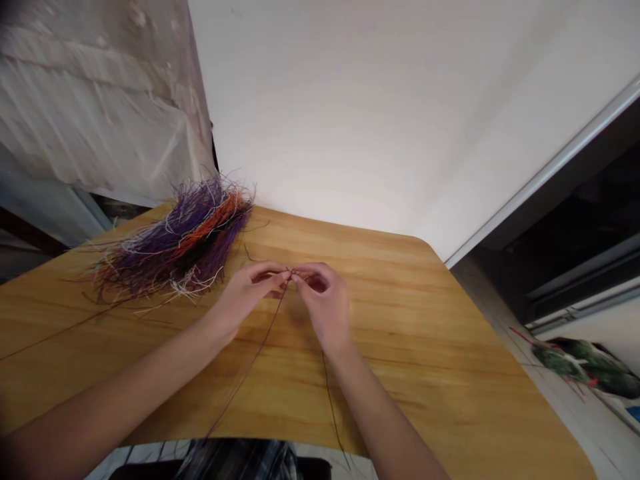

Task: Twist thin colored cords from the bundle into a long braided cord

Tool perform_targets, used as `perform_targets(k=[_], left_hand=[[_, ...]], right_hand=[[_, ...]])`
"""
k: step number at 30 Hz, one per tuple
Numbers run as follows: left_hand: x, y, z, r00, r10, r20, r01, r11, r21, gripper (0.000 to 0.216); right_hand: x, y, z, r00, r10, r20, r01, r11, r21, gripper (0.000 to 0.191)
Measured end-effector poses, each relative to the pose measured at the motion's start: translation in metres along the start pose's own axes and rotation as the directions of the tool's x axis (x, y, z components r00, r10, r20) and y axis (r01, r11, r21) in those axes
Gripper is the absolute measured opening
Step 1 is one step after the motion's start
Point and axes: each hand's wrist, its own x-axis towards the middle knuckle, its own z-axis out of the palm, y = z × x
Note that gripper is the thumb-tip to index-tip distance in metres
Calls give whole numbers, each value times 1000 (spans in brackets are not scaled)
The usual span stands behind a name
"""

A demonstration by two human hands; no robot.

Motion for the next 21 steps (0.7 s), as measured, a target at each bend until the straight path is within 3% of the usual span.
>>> perform_targets(k=[13, 21], left_hand=[[-2, -3, 4, 999, 33, -32, -35, 998, -45, 12], [3, 3, -1, 998, 47, 42, -48, 998, 38, 4]], right_hand=[[0, 4, 2, 1000, -11, 11, 10, 994, 112, 10], [1, 4, 0, 995, -1, 98, -9, 995, 100, 16]])
